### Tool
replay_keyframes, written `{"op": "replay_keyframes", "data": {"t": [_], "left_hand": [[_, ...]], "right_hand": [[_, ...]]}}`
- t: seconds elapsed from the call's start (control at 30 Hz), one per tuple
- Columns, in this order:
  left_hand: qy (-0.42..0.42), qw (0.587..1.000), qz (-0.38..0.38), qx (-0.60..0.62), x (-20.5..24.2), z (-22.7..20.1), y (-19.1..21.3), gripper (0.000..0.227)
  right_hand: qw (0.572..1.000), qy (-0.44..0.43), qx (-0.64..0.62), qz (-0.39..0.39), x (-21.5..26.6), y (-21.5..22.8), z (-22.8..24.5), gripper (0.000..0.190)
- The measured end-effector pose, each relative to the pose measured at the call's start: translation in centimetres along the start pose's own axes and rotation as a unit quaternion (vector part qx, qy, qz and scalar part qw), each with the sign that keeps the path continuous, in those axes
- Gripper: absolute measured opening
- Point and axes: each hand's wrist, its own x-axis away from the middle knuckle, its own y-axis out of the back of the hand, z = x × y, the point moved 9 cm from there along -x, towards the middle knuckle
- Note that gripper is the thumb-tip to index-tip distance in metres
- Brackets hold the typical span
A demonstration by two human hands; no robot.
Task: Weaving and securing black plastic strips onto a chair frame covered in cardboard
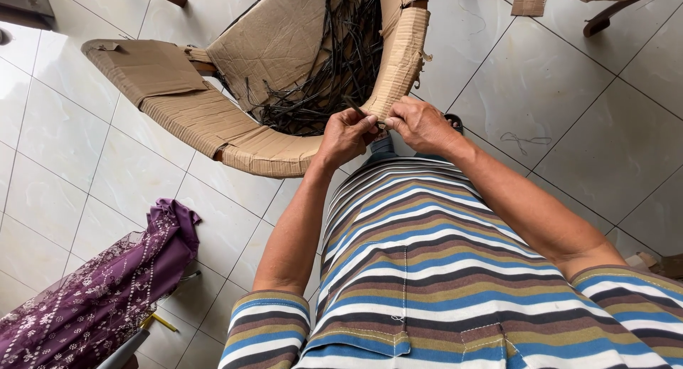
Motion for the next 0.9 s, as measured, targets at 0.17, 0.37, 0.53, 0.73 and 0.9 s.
{"op": "replay_keyframes", "data": {"t": [0.17,0.37,0.53,0.73,0.9], "left_hand": [[0.009,0.998,-0.029,0.063,0.6,-0.8,0.0,0.016],[0.032,0.999,-0.038,0.019,1.2,-2.2,-0.1,0.024],[-0.007,0.993,-0.035,-0.109,0.2,-1.3,0.5,0.021],[-0.1,0.924,-0.046,-0.366,1.1,-3.9,-0.2,0.015],[-0.22,0.868,-0.019,-0.445,1.6,-5.1,-1.5,0.019]], "right_hand": [[0.997,0.013,-0.077,0.006,1.3,0.8,0.8,0.019],[0.995,0.005,-0.076,0.069,2.6,-0.5,2.5,0.018],[0.994,-0.024,-0.061,0.082,2.3,-1.9,1.4,0.02],[0.994,-0.037,-0.049,0.087,2.1,-1.6,1.9,0.019],[0.994,-0.043,-0.045,0.088,1.6,-2.0,1.3,0.02]]}}
